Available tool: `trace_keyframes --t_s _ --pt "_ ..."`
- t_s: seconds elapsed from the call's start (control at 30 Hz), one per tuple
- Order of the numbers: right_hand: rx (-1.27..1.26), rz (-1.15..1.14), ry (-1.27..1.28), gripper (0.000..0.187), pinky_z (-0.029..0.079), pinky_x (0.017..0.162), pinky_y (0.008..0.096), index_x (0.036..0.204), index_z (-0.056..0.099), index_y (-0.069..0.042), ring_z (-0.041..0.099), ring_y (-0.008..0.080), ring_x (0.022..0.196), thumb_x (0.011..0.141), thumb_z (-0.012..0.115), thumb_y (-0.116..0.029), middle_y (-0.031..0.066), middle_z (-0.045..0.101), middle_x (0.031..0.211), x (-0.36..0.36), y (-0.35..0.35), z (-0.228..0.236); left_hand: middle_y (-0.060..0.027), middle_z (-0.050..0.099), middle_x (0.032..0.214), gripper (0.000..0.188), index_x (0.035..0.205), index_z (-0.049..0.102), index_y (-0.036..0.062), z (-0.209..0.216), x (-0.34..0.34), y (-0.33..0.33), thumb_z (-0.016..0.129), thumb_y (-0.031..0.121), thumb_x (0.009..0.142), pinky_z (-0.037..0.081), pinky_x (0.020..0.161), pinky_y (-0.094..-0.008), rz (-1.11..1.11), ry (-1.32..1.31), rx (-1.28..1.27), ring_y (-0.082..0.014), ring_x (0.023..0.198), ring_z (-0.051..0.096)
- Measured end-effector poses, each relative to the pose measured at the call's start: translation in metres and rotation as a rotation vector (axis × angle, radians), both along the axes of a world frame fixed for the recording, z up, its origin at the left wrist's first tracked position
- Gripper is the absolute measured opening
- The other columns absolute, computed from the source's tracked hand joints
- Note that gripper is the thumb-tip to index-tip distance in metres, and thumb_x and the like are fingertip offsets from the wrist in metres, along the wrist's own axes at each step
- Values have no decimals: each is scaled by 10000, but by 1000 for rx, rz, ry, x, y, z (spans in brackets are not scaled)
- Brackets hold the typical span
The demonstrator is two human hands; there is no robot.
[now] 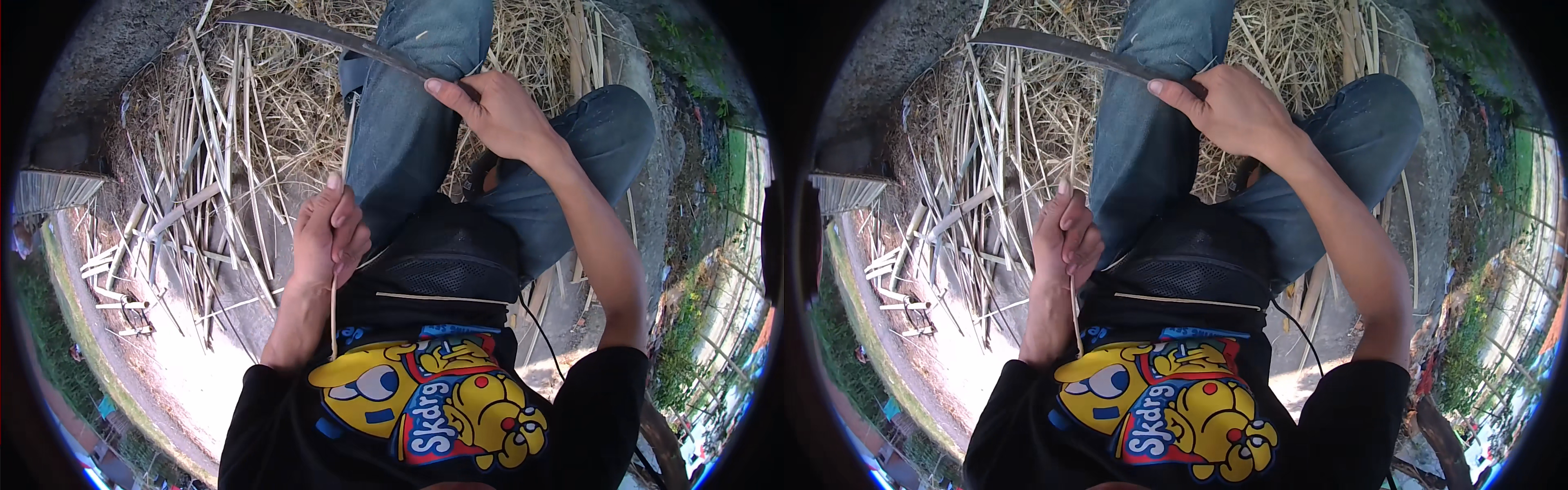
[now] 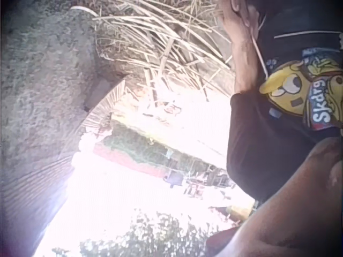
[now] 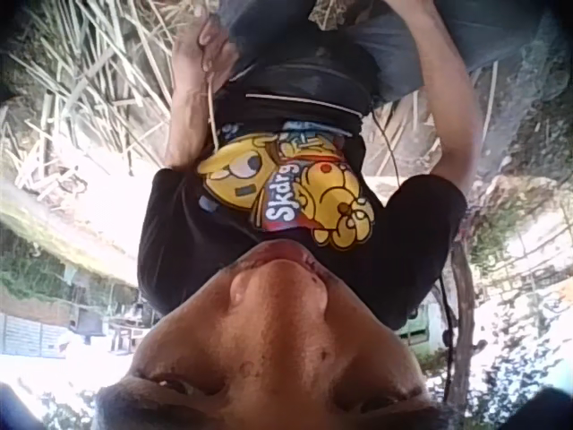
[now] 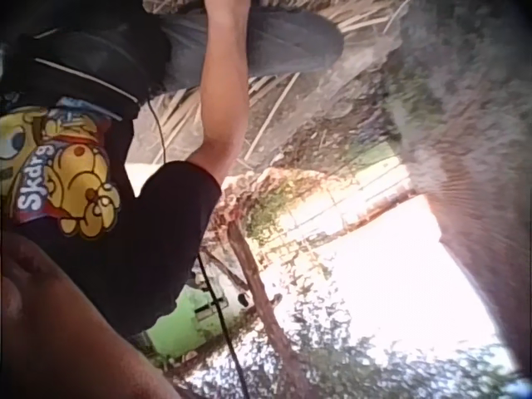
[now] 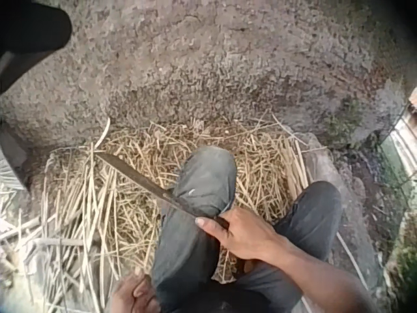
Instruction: The person shaves a thin bamboo stick using a large blade, repeatedly pulling the blade along the stick to smooth and thin it.
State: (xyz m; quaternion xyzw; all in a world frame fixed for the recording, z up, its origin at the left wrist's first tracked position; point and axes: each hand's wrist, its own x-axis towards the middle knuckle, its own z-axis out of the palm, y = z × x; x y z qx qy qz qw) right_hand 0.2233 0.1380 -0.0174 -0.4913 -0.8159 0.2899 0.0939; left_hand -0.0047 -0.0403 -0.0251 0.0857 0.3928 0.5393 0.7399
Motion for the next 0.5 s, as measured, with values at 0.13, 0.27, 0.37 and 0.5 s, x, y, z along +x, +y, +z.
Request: trace_keyframes --t_s 0.13,0.27,0.37,0.5 --pt "-431 -88 305 751 391 459 303 587 495 -32 426 117 426 999 523 -658 35 437 493 8 -19 2 15 313 414 520 679 413 123 0 -19 22 429 416 1109 179 301 -241 -115 134 106 -82 287 246" --pt "-585 -144 529 665 312 406 239 628 493 -82 422 49 436 1032 506 -610 -34 410 509 8 -30 7 12 337 425 523 707 478 93 -11 -15 49 430 425 1108 208 312 -239 -228 266 130 -76 317 288" --pt "-454 -139 470 717 351 459 290 613 523 -39 445 90 460 1021 505 -629 -1 429 501 2 -27 14 7 348 421 527 714 498 83 -10 -13 58 422 420 1112 215 323 -240 -252 333 159 -81 314 293" --pt "-226 -76 266 792 403 532 386 621 576 46 474 198 496 997 529 -649 91 477 504 -5 -24 23 -4 374 416 526 747 548 58 -14 -13 73 429 419 1110 232 338 -247 -316 490 193 -88 303 298"
